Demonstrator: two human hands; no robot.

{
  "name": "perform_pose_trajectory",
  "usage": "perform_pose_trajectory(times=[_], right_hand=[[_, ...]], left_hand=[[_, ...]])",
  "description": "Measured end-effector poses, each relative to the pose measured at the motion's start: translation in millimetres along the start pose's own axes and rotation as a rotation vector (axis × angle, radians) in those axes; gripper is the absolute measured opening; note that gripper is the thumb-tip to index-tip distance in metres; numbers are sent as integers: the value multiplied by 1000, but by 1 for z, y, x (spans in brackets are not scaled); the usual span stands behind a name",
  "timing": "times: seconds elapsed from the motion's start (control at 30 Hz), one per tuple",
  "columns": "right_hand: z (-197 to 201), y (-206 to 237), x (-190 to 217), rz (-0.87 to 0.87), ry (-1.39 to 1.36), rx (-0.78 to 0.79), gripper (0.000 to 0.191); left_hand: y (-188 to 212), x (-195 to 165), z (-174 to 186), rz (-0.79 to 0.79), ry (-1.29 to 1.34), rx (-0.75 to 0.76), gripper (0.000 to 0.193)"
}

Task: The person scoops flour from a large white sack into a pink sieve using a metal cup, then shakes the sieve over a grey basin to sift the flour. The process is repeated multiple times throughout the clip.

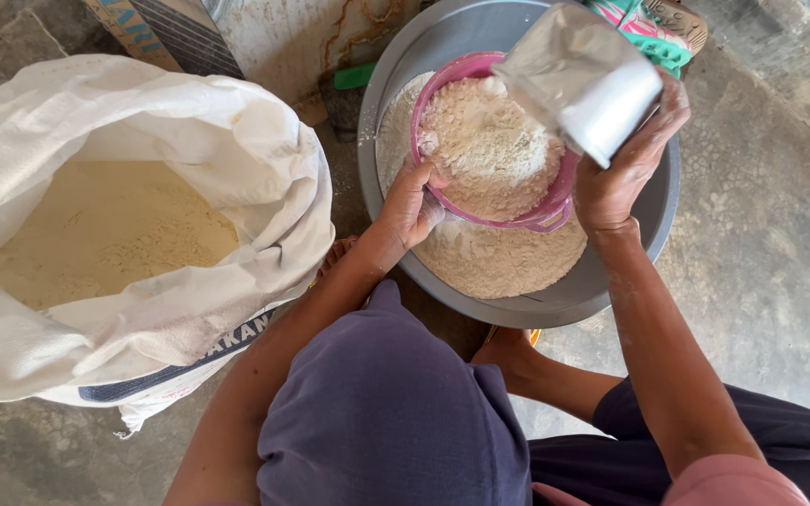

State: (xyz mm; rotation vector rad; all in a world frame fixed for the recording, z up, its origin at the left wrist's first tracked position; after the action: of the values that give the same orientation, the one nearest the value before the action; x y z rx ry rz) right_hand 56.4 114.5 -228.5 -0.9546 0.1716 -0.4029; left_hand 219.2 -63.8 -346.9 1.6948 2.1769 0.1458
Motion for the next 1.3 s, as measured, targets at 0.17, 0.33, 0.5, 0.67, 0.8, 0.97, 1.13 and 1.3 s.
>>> perform_pose_trajectory(times=[0.17, 0.33, 0.5, 0.67, 0.8, 0.97, 1.13, 1.3], right_hand=[[12, -2, 0, 67, -8, 58, 104], [20, -11, 6, 133, 20, 77, 70], [15, -18, 3, -17, -100, 0, 39], [18, -24, 0, 74, -30, 6, 41], [9, -27, -13, 112, -44, 180, 47], [-11, -53, -4, 325, 67, -8, 59], [-61, -73, 138, 104, -839, 588, 73], [-125, -40, 303, 351, -840, 649, 55]], left_hand=[[-2, 1, 2, -15, 21, 66, 55], [-2, 1, 3, -26, -2, 19, 58], [-6, 4, 6, -2, -22, -3, 61], [-8, 6, 5, -41, 21, 65, 59], [-8, 7, 8, 34, 6, -40, 61], [-18, 11, 11, -87, -8, 55, 59], [-25, 16, 23, 1, 82, -97, 50], [-30, 13, 30, -151, -133, -27, 54]])
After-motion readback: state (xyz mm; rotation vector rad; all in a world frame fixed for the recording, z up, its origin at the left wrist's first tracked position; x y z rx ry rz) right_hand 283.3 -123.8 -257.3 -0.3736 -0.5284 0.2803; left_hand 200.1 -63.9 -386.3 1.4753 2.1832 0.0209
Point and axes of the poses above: each hand's wrist, its own y-axis away from the middle knuckle, its own z-axis out of the back of the hand, x = y × z, the point moved 2 cm from there along -y, towards the middle knuckle, and after that the axes turned 10 degrees about y, right-handed, at the moved point
